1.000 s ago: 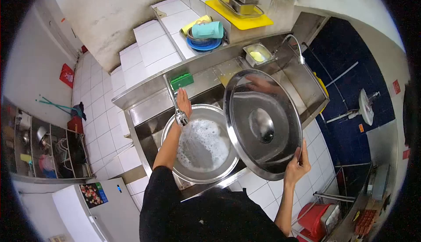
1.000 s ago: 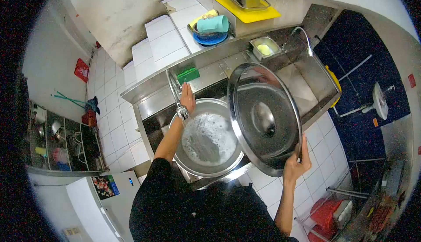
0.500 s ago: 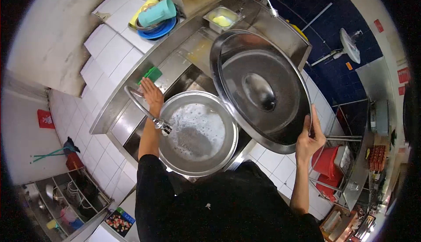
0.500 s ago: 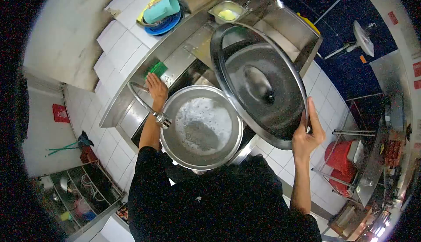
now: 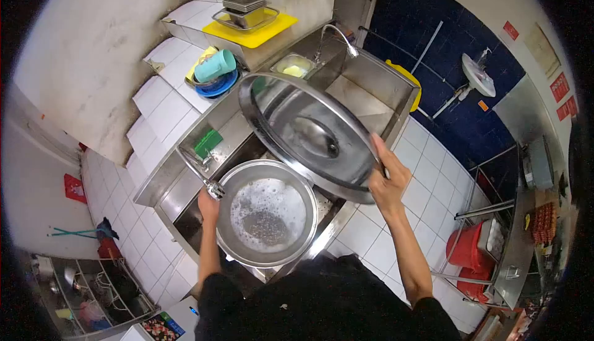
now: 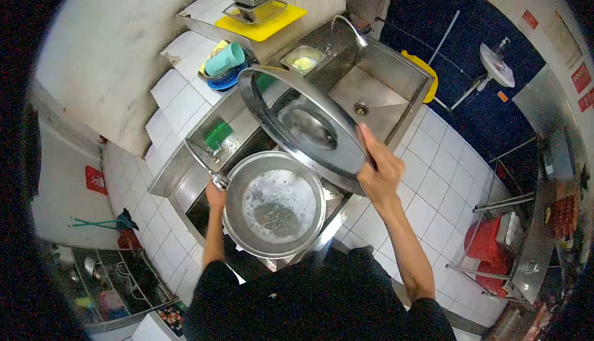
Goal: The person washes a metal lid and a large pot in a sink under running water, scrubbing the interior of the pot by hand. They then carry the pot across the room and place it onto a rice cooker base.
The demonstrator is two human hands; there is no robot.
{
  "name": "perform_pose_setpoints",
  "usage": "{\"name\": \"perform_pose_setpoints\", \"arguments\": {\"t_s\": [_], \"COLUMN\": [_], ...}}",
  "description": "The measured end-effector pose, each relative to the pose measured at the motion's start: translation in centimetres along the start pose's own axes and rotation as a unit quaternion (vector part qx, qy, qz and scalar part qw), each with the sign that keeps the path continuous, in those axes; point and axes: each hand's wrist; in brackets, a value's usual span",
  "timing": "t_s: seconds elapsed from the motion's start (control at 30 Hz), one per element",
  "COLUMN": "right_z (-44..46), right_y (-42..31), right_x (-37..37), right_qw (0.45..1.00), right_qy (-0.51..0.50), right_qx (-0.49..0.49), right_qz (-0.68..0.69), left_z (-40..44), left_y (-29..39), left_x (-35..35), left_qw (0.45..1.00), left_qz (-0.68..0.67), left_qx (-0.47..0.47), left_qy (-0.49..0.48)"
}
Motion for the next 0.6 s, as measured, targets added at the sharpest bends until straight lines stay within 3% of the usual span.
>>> {"name": "perform_pose_setpoints", "arguments": {"t_s": [0.03,0.1,0.17,0.23,0.3,0.37,0.4,0.43,0.47,0.5,0.53,0.6], "right_z": [-0.4,-1.1,-1.8,-3.2,-5.7,-7.6,-8.3,-9.1,-10.2,-13.1,-13.7,-16.4], "right_y": [0.7,0.8,1.4,2.3,3.5,4.7,4.5,4.2,4.4,5.0,4.8,4.2], "right_x": [-0.5,-1.7,-2.7,-3.5,-3.9,-3.5,-2.9,-2.3,-1.6,-1.6,-0.2,0.6], "right_qw": [1.000,0.998,0.992,0.978,0.971,0.964,0.966,0.960,0.954,0.952,0.954,0.963], "right_qy": [-0.017,-0.021,-0.049,-0.069,-0.088,-0.134,-0.138,-0.127,-0.115,-0.172,-0.133,-0.128], "right_qx": [0.011,0.058,0.109,0.193,0.214,0.216,0.187,0.222,0.254,0.224,0.228,0.135], "right_qz": [0.016,0.023,0.038,0.042,0.059,0.072,0.109,0.115,0.106,0.120,0.142,0.196], "left_z": [-2.9,-9.8,-15.7,-16.0,-14.4,-13.0,-12.9,-12.4,-12.6,-14.1,-15.5,-17.3], "left_y": [-3.3,-1.7,1.3,13.3,23.2,29.2,30.4,31.5,32.7,33.4,34.2,35.9], "left_x": [-0.6,0.8,0.2,2.4,3.4,3.4,2.8,2.0,1.4,1.4,1.3,0.6], "left_qw": [0.997,0.970,0.911,0.853,0.792,0.677,0.686,0.693,0.777,0.842,0.900,0.959], "left_qz": [0.021,-0.120,-0.298,-0.439,-0.563,-0.696,-0.682,-0.670,-0.544,-0.472,-0.385,-0.261], "left_qx": [0.065,0.178,0.276,0.269,0.201,0.199,0.217,0.229,0.289,0.239,0.192,0.108], "left_qy": [0.029,0.116,0.077,-0.087,-0.129,-0.133,-0.129,-0.133,-0.130,-0.108,-0.077,-0.017]}}
Point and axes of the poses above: each hand's wrist, its own z-axis towards the middle knuckle, its own x-axis out of the back of the hand, y = z × x, and after that the axes turned 8 degrees about x, right-handed
